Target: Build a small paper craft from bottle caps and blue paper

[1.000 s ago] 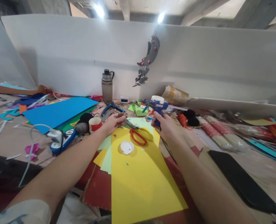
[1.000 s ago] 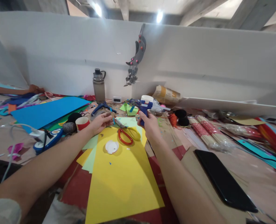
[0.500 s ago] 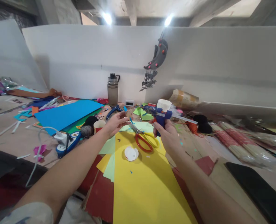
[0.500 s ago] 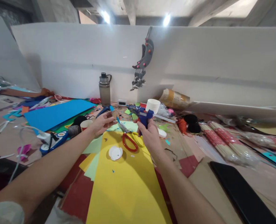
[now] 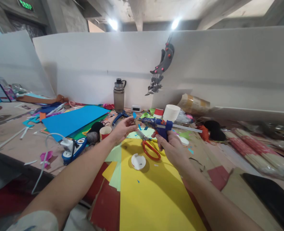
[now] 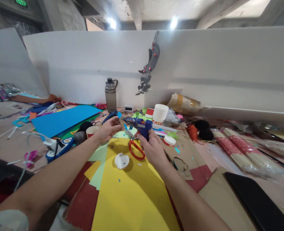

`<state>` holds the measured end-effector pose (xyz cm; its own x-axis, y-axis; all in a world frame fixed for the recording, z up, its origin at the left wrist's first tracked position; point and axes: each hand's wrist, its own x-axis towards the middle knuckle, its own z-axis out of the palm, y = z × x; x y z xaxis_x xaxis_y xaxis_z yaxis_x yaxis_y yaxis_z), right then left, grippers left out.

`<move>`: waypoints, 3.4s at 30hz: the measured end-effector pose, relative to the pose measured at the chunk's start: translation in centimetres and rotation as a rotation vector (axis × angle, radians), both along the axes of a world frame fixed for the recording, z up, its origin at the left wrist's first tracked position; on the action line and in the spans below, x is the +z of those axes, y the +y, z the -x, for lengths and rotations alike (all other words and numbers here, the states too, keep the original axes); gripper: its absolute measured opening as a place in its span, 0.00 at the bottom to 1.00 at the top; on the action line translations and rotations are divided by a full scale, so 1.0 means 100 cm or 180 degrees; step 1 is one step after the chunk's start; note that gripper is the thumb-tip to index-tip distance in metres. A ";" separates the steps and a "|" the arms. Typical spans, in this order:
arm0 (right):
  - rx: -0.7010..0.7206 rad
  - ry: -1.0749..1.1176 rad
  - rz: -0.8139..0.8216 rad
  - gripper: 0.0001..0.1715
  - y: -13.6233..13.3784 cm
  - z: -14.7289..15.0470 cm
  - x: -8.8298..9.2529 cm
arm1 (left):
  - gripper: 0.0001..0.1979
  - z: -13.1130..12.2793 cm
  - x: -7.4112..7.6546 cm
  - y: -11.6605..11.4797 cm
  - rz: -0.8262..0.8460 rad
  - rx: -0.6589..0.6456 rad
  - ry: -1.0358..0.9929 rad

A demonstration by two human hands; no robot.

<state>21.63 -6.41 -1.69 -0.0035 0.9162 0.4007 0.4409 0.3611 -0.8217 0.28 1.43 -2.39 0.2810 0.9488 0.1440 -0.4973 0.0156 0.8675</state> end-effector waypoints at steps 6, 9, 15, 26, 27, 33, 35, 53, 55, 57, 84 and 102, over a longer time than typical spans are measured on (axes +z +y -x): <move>-0.0047 0.0003 0.0212 0.21 0.000 0.000 0.001 | 0.25 -0.002 0.002 -0.004 -0.0165 -0.0024 0.0148; -0.0090 0.0012 0.0192 0.18 0.000 -0.001 0.002 | 0.23 -0.003 0.004 -0.006 -0.0220 -0.0072 0.0221; -0.0160 0.0031 0.0147 0.17 -0.002 0.000 0.005 | 0.22 -0.003 0.005 -0.007 -0.0231 -0.0078 0.0231; -0.0050 0.0126 0.0091 0.19 0.000 -0.002 -0.003 | 0.25 -0.003 0.008 -0.010 -0.0301 -0.0198 0.0273; -0.0049 0.0084 0.0057 0.18 -0.001 -0.001 -0.002 | 0.25 -0.004 0.008 -0.010 -0.0297 -0.0194 0.0268; -0.0088 0.0160 0.0084 0.18 0.000 -0.001 -0.001 | 0.24 -0.004 0.007 -0.010 -0.0317 -0.0193 0.0214; -0.0048 0.0219 0.0152 0.18 0.001 -0.001 -0.002 | 0.23 -0.004 0.007 -0.010 -0.0251 -0.0150 0.0168; -0.0110 0.0112 0.0126 0.17 -0.004 0.001 0.001 | 0.24 -0.005 0.006 -0.009 -0.0317 -0.0152 0.0228; -0.0079 0.0079 0.0144 0.17 -0.004 0.001 0.001 | 0.23 -0.004 0.006 -0.009 -0.0342 -0.0164 0.0220; -0.0112 0.0028 0.0132 0.16 -0.004 0.001 0.001 | 0.23 -0.004 0.006 -0.009 -0.0341 -0.0151 0.0219; -0.0080 0.0143 0.0241 0.16 -0.008 0.004 0.005 | 0.25 -0.004 0.006 -0.009 -0.0345 -0.0186 0.0190; -0.0163 0.0253 0.0330 0.16 -0.010 0.006 0.007 | 0.26 -0.003 0.002 -0.006 -0.0422 -0.0184 0.0292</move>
